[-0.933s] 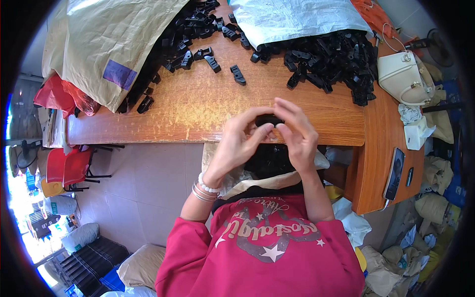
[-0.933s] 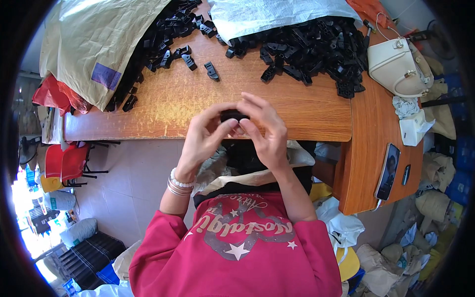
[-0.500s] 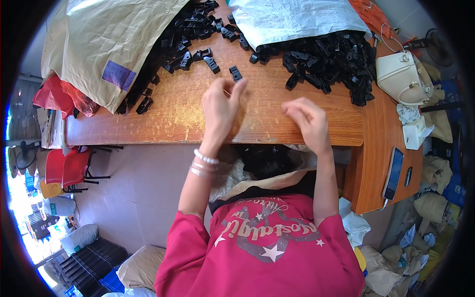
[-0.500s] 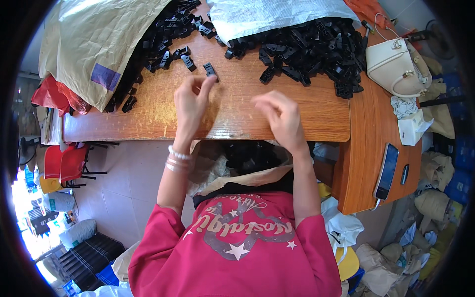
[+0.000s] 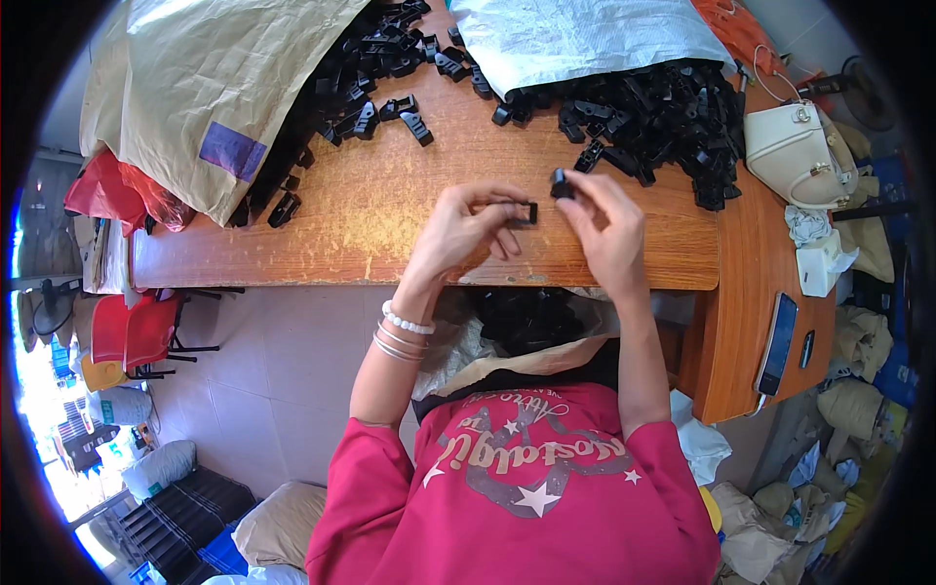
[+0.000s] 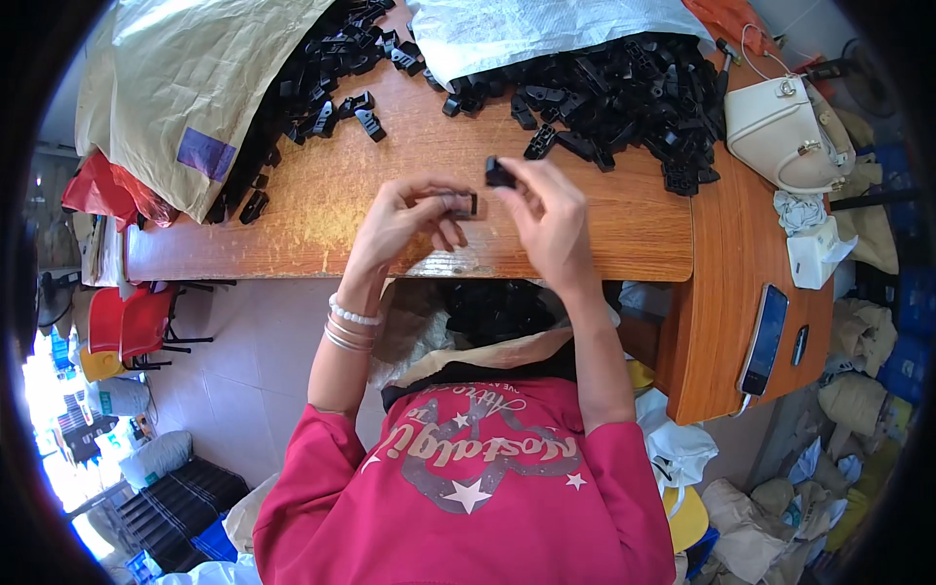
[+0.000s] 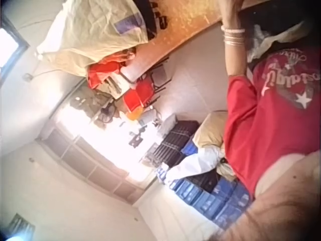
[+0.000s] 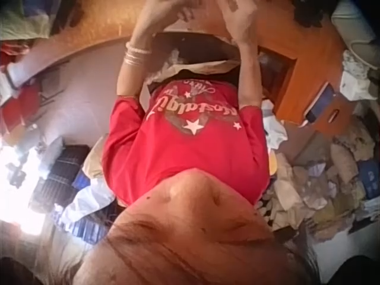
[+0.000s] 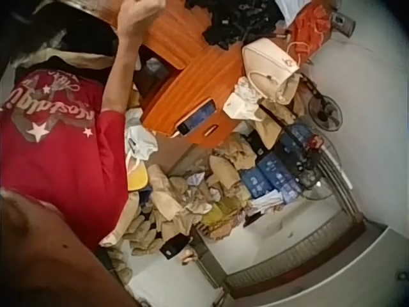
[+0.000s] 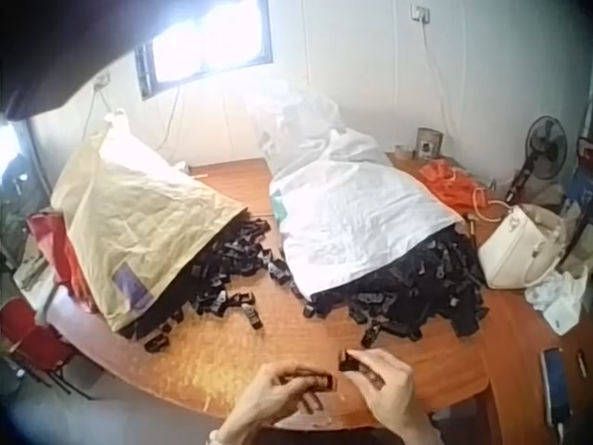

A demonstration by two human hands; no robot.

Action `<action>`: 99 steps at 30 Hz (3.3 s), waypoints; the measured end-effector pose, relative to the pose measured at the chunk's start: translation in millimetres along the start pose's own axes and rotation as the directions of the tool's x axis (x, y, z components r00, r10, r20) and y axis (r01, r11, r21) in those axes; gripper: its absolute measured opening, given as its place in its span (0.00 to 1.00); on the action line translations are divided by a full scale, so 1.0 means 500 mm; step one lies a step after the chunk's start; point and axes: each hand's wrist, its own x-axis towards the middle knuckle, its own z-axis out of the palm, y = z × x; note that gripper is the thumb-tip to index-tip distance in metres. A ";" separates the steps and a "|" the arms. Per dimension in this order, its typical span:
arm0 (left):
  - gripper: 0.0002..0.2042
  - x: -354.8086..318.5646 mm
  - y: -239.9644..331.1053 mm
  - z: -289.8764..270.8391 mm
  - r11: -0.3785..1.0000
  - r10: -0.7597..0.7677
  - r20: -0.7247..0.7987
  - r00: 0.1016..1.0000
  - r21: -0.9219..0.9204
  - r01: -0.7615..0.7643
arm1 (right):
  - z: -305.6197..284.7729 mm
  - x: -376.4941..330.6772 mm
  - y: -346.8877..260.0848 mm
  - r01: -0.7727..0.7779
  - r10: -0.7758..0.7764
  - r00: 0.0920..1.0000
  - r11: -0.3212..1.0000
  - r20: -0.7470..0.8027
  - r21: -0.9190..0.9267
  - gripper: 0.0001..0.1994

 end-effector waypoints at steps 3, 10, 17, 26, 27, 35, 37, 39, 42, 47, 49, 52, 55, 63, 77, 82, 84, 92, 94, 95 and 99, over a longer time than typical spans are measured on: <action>0.16 -0.018 -0.004 0.010 0.987 -0.049 0.082 0.995 -0.152 0.061 | 0.017 -0.022 -0.014 0.242 -0.242 0.970 0.970 0.016 0.013 0.14; 0.16 -0.049 0.009 0.039 0.996 0.037 0.038 0.999 -0.078 -0.034 | 0.009 -0.029 -0.019 0.301 -0.298 0.953 0.952 0.054 -0.057 0.14; 0.12 -0.081 0.019 0.056 0.923 0.307 -0.006 0.952 0.245 -0.296 | 0.009 -0.038 -0.038 0.211 -0.219 0.975 0.966 0.039 0.152 0.14; 0.12 -0.028 -0.001 -0.041 0.896 0.336 -0.300 0.893 0.395 -0.204 | -0.009 -0.061 -0.007 -0.034 -0.069 0.943 0.954 0.326 0.299 0.11; 0.13 0.000 0.003 -0.074 0.845 0.389 -0.431 0.814 0.519 -0.129 | -0.013 -0.062 -0.006 -0.097 -0.014 0.936 0.950 0.351 0.295 0.11; 0.16 0.119 0.016 -0.178 0.615 0.501 -0.453 0.737 0.786 0.066 | -0.037 0.048 0.081 0.031 -0.172 0.965 0.827 -0.200 -0.561 0.09; 0.12 0.111 0.012 -0.153 0.745 0.372 -0.465 0.804 0.666 0.040 | -0.037 0.056 0.093 -0.082 -0.049 0.987 0.663 -0.152 -0.744 0.10; 0.09 0.082 0.008 -0.129 0.852 0.254 -0.412 0.875 0.523 -0.002 | -0.035 0.050 0.093 -0.090 -0.013 0.991 0.663 -0.131 -0.743 0.14; 0.06 0.026 0.021 -0.078 0.963 0.194 -0.296 0.935 0.239 -0.124 | -0.033 0.024 0.089 0.011 -0.146 0.981 0.689 -0.124 -0.725 0.16; 0.30 -0.038 0.028 0.016 0.985 0.153 -0.200 0.968 -0.050 -0.166 | -0.004 -0.021 0.010 -0.046 0.075 0.983 0.984 -0.166 0.171 0.16; 0.30 -0.040 0.009 0.028 0.982 0.132 -0.135 0.982 -0.115 -0.148 | 0.005 -0.037 -0.014 -0.100 0.133 0.985 0.959 -0.108 0.266 0.17; 0.25 -0.053 0.008 0.038 0.991 0.095 -0.083 0.992 -0.082 -0.102 | 0.014 -0.058 -0.047 -0.300 0.344 0.938 0.760 0.035 0.577 0.15; 0.21 -0.065 0.009 0.055 0.945 0.151 -0.033 0.988 -0.290 -0.154 | 0.024 -0.060 -0.041 -0.029 0.064 0.996 0.880 -0.059 0.474 0.12; 0.16 -0.101 0.027 0.069 0.984 0.150 -0.069 0.986 -0.083 -0.155 | 0.040 -0.070 -0.056 -0.034 0.080 0.994 0.857 -0.067 0.514 0.12; 0.26 -0.084 0.025 0.006 0.824 0.433 0.010 0.901 0.402 -0.400 | 0.001 -0.065 -0.024 -0.065 -0.060 0.969 0.875 0.241 0.479 0.11; 0.17 0.062 0.033 -0.178 0.211 0.811 -0.042 0.583 0.951 -0.226 | -0.024 -0.065 -0.015 -0.239 0.020 0.881 0.882 0.473 0.407 0.09; 0.16 0.104 0.033 -0.236 0.121 0.790 -0.037 0.612 0.988 -0.097 | -0.016 -0.053 -0.002 -0.124 -0.005 0.925 0.940 0.379 0.317 0.07; 0.15 0.100 0.029 -0.154 0.078 0.666 0.121 0.736 0.970 -0.230 | -0.011 0.057 0.096 0.078 -0.162 0.977 0.881 -0.142 -0.466 0.14; 0.13 0.054 0.034 -0.098 0.505 0.540 -0.071 0.839 0.825 -0.255 | -0.010 0.066 0.122 0.108 -0.186 0.981 0.772 -0.059 -0.626 0.14; 0.10 0.039 0.025 -0.091 0.560 0.577 -0.029 0.817 0.741 -0.369 | -0.006 0.066 0.114 0.111 -0.185 0.981 0.774 -0.055 -0.623 0.14; 0.08 -0.017 0.006 -0.059 0.960 0.265 -0.019 0.964 0.099 -0.262 | 0.001 0.047 0.083 0.151 -0.220 0.974 0.807 -0.055 -0.571 0.12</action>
